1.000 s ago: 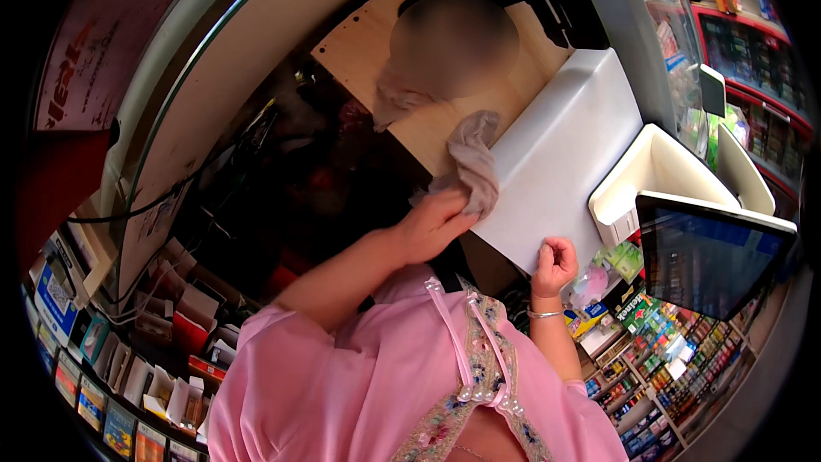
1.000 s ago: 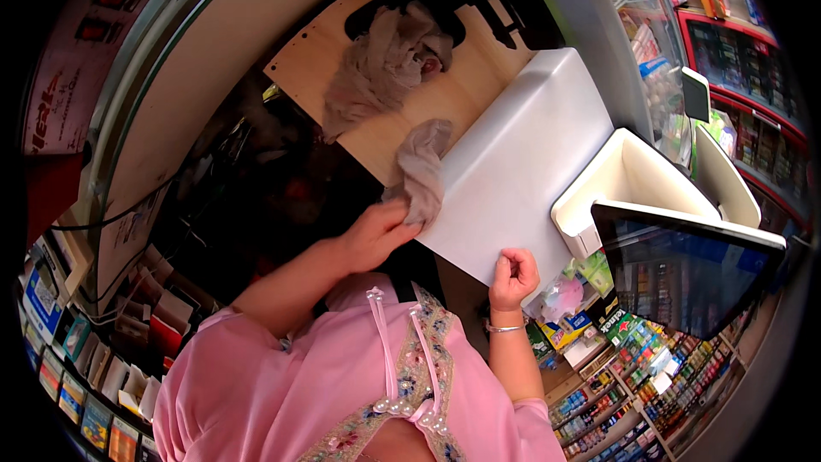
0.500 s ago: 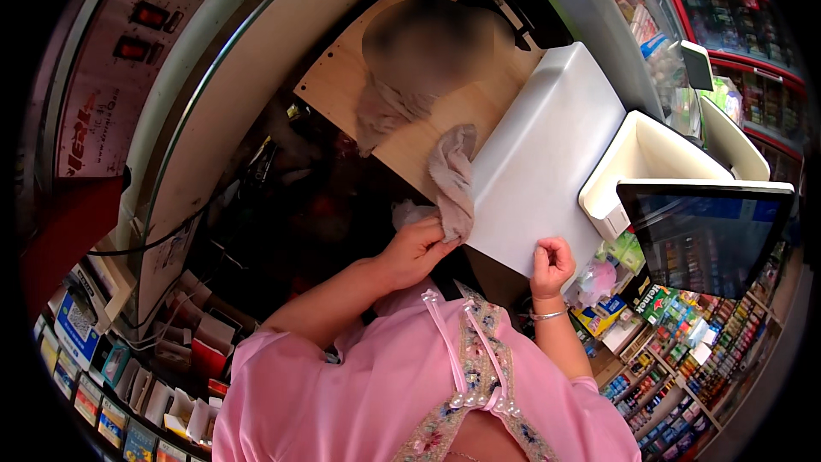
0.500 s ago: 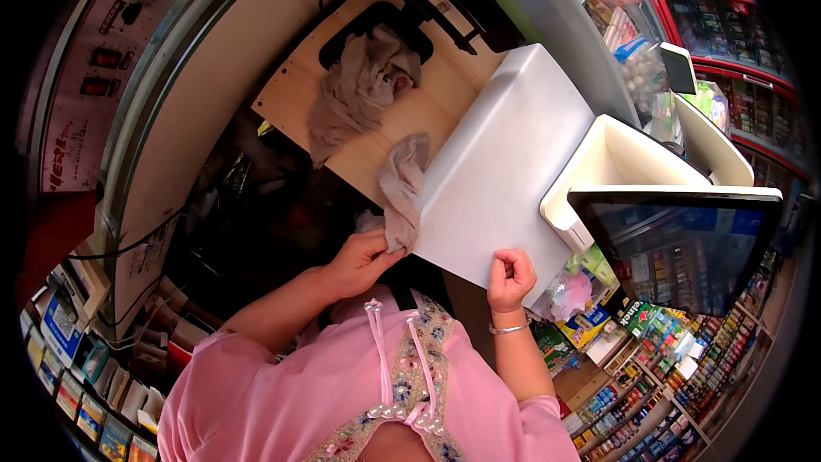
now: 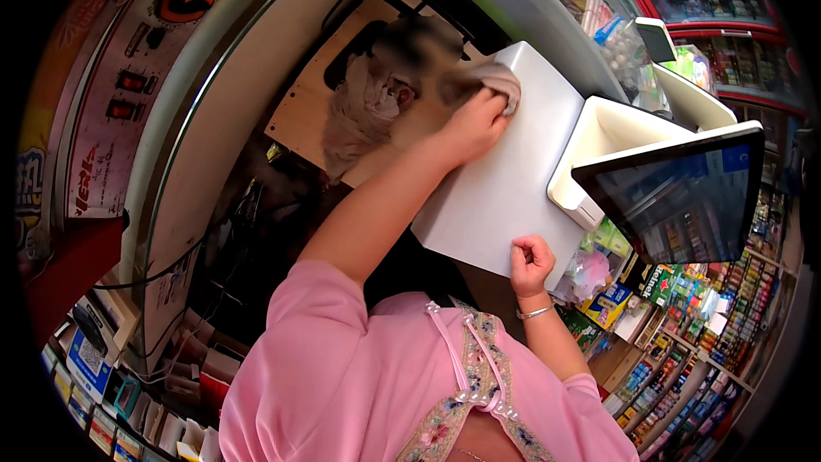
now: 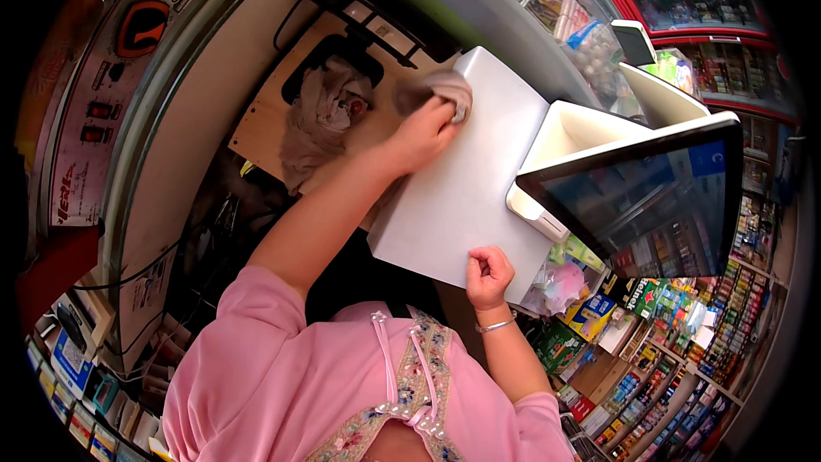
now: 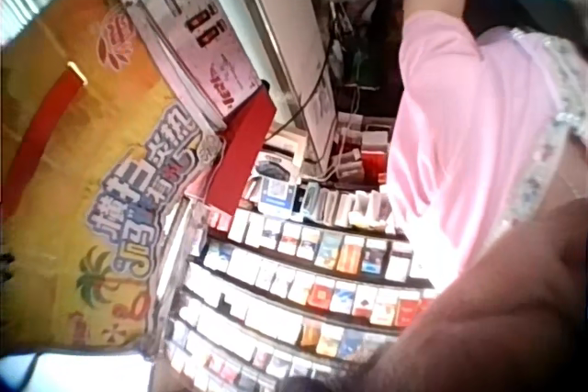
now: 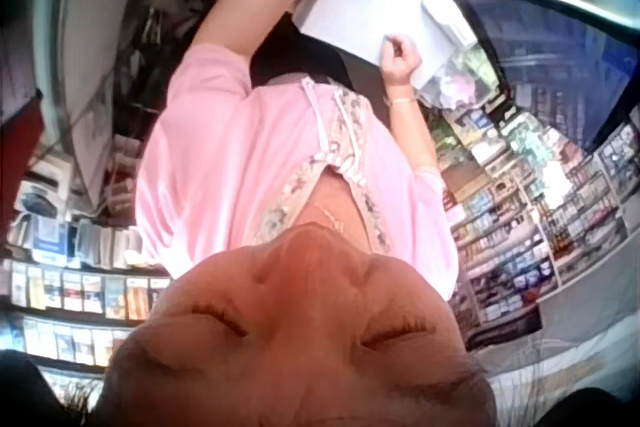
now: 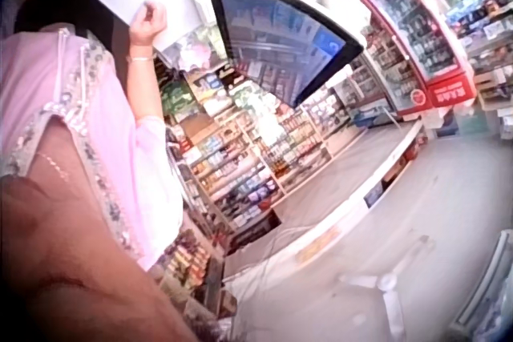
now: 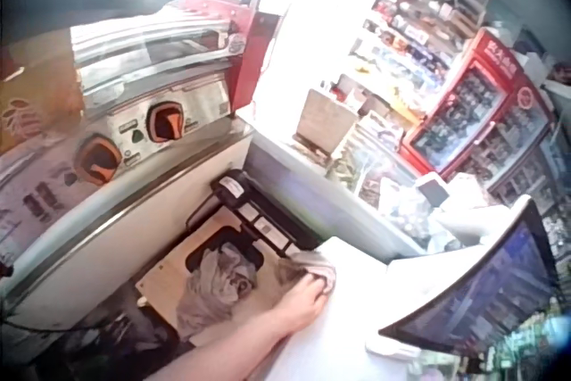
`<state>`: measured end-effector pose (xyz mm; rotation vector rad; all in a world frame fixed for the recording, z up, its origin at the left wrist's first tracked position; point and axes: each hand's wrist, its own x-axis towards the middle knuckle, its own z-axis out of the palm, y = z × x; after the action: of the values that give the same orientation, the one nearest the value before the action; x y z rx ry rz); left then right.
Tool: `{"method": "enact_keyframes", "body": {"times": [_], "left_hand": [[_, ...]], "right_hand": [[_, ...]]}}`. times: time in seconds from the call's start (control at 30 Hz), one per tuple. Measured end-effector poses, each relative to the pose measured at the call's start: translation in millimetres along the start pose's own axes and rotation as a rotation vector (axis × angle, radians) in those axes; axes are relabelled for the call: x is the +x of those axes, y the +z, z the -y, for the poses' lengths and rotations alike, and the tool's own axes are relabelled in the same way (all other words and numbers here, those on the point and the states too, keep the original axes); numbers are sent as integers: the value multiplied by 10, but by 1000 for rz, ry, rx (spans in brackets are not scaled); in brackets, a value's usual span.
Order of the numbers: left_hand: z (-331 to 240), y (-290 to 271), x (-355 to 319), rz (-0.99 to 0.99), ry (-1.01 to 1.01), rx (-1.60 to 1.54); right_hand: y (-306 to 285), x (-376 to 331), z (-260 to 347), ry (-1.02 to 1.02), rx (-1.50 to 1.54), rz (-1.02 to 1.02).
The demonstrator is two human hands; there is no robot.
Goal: The person washes a cloth in a white container at an outdoor tap, then enters a convenience store. Inside, they wipe the checkout counter and the cash register area with the damp cloth. They briefly pick up a bottle of sauce from a shelf before returning to wipe the counter.
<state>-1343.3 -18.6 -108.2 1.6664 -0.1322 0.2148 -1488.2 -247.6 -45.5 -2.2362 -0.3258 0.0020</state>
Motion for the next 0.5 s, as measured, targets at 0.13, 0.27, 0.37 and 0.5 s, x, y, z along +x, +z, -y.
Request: {"method": "enact_keyframes", "body": {"times": [0.13, 0.27, 0.37, 0.5], "left_hand": [[191, 69, 458, -7, 68, 101], [-46, 1, 358, 6, -25, 151], [-244, -118, -68, 113, -21, 229], [-579, -209, -889, 231, 123, 348]], "right_hand": [[10, 32, 33, -27, -15, 12], [-1, 4, 9, -23, 11, -3], [3, -1, -8, -32, 43, -2], [-44, -33, -21, -40, 82, -5]]}}
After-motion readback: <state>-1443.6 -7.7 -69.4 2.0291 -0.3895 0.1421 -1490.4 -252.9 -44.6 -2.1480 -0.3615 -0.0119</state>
